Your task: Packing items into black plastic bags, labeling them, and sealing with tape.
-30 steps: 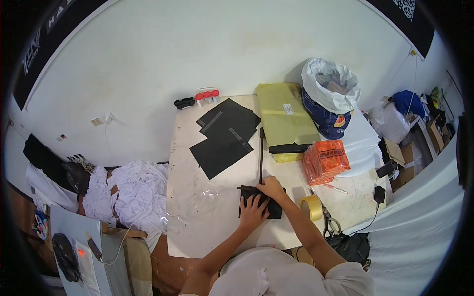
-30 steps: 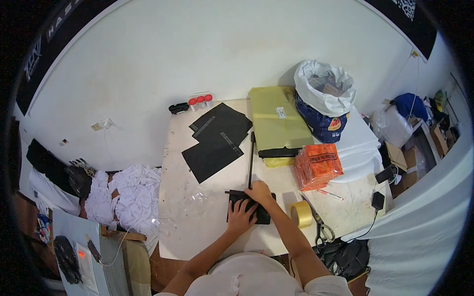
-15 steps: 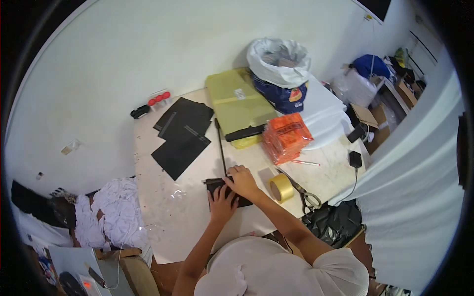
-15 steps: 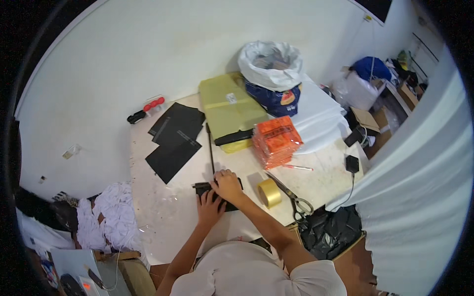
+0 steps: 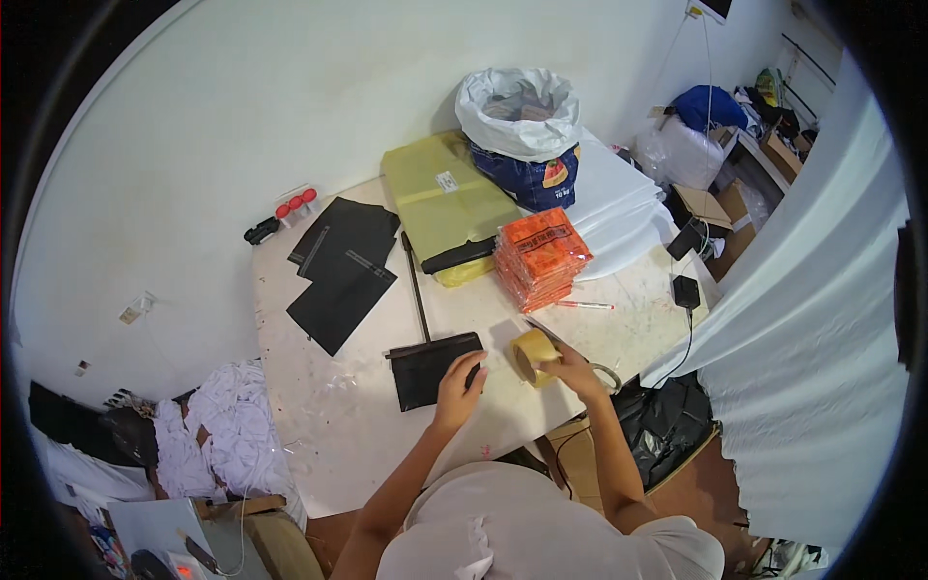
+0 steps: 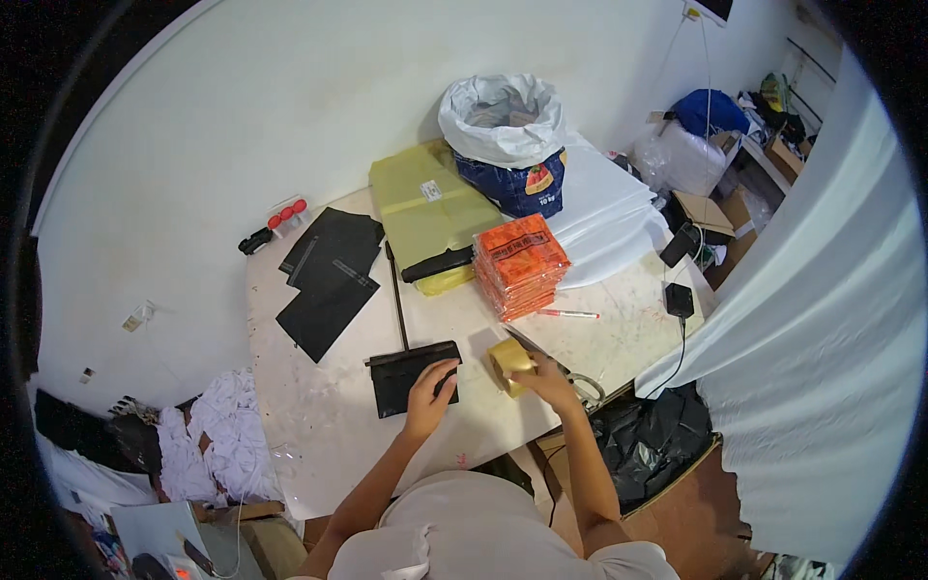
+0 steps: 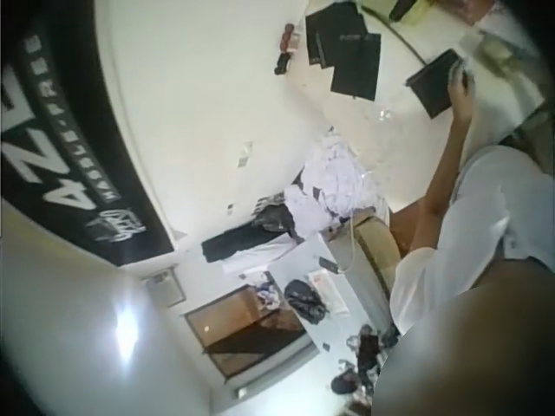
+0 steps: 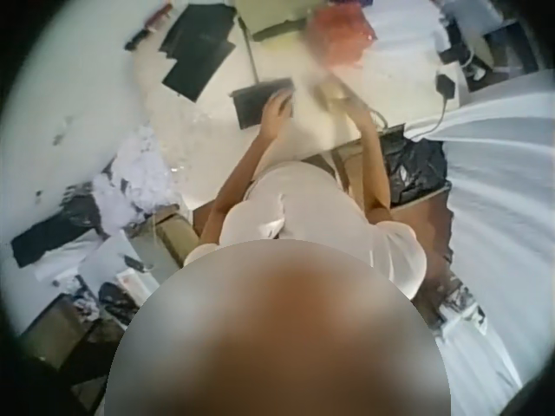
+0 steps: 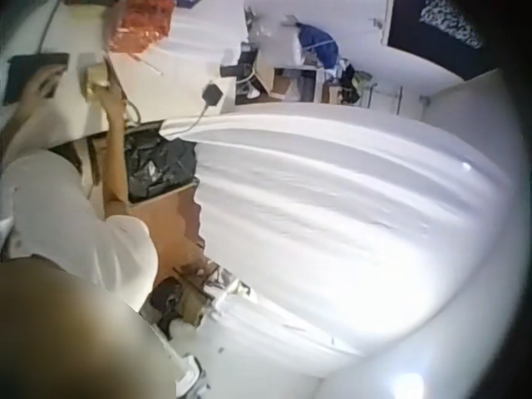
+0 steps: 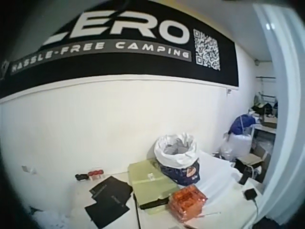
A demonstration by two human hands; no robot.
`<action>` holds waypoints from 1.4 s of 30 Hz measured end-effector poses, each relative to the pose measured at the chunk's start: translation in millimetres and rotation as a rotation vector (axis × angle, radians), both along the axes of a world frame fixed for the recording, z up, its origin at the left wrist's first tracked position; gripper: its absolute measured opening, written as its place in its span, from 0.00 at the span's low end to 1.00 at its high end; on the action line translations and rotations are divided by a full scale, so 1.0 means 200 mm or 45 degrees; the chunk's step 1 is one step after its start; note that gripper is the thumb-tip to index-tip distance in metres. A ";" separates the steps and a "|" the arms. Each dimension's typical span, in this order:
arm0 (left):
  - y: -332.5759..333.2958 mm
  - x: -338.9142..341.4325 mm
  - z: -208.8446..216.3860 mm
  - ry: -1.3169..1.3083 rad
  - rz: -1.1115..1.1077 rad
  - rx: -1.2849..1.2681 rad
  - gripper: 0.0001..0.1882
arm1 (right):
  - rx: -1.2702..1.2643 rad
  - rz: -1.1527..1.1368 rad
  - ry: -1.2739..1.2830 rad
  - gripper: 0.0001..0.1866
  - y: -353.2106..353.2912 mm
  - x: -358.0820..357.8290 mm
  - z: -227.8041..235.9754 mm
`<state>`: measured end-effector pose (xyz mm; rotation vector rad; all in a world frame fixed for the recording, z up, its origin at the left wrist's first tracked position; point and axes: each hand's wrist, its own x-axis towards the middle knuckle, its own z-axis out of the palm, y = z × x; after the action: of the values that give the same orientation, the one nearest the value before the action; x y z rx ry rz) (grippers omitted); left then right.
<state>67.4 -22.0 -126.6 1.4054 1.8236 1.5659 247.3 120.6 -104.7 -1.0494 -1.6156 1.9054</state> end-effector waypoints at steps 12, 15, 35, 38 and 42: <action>0.15 0.02 0.36 0.132 -0.320 0.086 0.29 | -0.047 0.099 0.408 0.27 -0.25 -0.03 0.23; 0.12 0.02 0.51 0.178 -0.278 0.134 0.26 | 0.029 0.226 0.403 0.26 -0.28 -0.03 0.31; 0.13 0.02 0.77 0.680 -0.415 0.109 0.09 | 0.089 0.462 0.328 0.20 -0.23 0.08 0.46; 0.16 0.01 0.81 1.059 -0.538 0.112 0.11 | -0.052 0.516 0.356 0.19 -0.22 0.11 0.48; 0.20 0.03 0.83 1.349 -0.663 0.226 0.12 | -0.065 0.615 0.347 0.22 -0.18 0.17 0.48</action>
<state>74.2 17.5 40.0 2.8487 1.5035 0.7296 280.6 83.6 -8.3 -0.4047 -1.7740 2.2823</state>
